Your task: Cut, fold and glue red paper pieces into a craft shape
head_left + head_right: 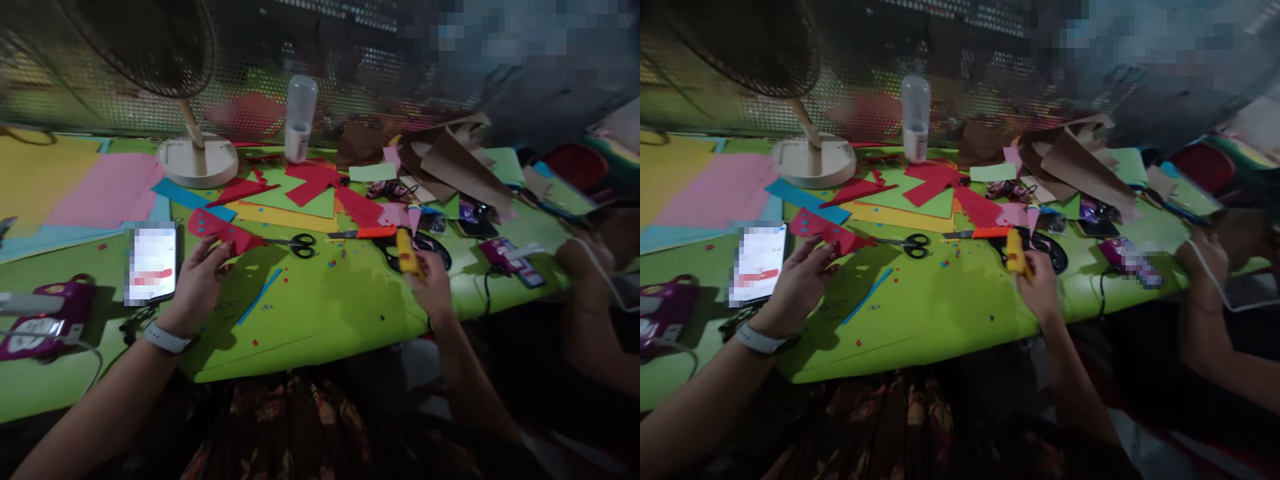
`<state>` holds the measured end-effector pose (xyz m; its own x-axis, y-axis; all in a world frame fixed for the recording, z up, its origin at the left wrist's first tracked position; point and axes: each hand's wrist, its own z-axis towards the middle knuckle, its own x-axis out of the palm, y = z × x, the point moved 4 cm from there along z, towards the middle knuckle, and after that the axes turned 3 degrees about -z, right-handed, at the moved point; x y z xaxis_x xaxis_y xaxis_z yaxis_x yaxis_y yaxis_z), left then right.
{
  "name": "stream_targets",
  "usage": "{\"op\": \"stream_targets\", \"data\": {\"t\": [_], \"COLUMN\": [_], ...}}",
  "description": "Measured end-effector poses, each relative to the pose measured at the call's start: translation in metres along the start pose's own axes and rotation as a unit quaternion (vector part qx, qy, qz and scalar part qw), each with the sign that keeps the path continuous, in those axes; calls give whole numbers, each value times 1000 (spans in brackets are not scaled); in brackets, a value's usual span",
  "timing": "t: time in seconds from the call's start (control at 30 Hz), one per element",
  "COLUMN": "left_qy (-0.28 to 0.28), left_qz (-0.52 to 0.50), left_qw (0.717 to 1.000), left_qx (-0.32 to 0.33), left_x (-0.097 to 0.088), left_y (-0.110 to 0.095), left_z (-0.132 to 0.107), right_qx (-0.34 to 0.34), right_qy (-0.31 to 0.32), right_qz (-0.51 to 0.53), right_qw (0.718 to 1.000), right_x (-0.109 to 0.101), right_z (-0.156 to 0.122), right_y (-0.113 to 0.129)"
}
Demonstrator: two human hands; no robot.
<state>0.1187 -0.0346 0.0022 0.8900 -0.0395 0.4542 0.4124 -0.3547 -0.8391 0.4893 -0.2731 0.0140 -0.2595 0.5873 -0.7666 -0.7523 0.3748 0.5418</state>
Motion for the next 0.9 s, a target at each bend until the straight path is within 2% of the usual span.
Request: {"op": "stream_targets", "data": {"t": [0.07, 0.13, 0.23, 0.33, 0.37, 0.43, 0.5, 0.6, 0.73, 0.9], "left_qy": [13, 42, 74, 72, 69, 70, 77, 78, 75, 70], "left_qz": [0, -16, -15, -18, -19, -22, -27, -28, -13, -12], "left_qw": [1000, 999, 997, 997, 997, 997, 997, 996, 997, 997], "left_qx": [9, 11, 13, 2, -3, -11, -15, -22, -27, -30], "left_x": [1, 2, 2, -2, -3, -4, -3, 1, 3, 1], "left_y": [2, 4, 6, 8, 9, 9, 9, 10, 13, 18], "left_z": [-1, -2, -2, -1, 0, -1, -2, -4, -6, -5], "right_qx": [80, 126, 113, 86, 75, 54, 46, 55, 71, 46], "right_qy": [-20, 2, 107, 237, 281, 326, 342, 328, 323, 315], "right_qz": [171, 286, 329, 334, 342, 364, 357, 335, 332, 334], "right_qw": [982, 950, 931, 908, 894, 871, 868, 881, 883, 887], "right_x": [4, 17, 48, 85, 97, 117, 132, 143, 145, 143], "right_z": [0, 3, 7, 3, 1, -4, -9, -15, -18, -13], "right_y": [5, 28, 89, 153, 171, 197, 207, 204, 195, 196]}}
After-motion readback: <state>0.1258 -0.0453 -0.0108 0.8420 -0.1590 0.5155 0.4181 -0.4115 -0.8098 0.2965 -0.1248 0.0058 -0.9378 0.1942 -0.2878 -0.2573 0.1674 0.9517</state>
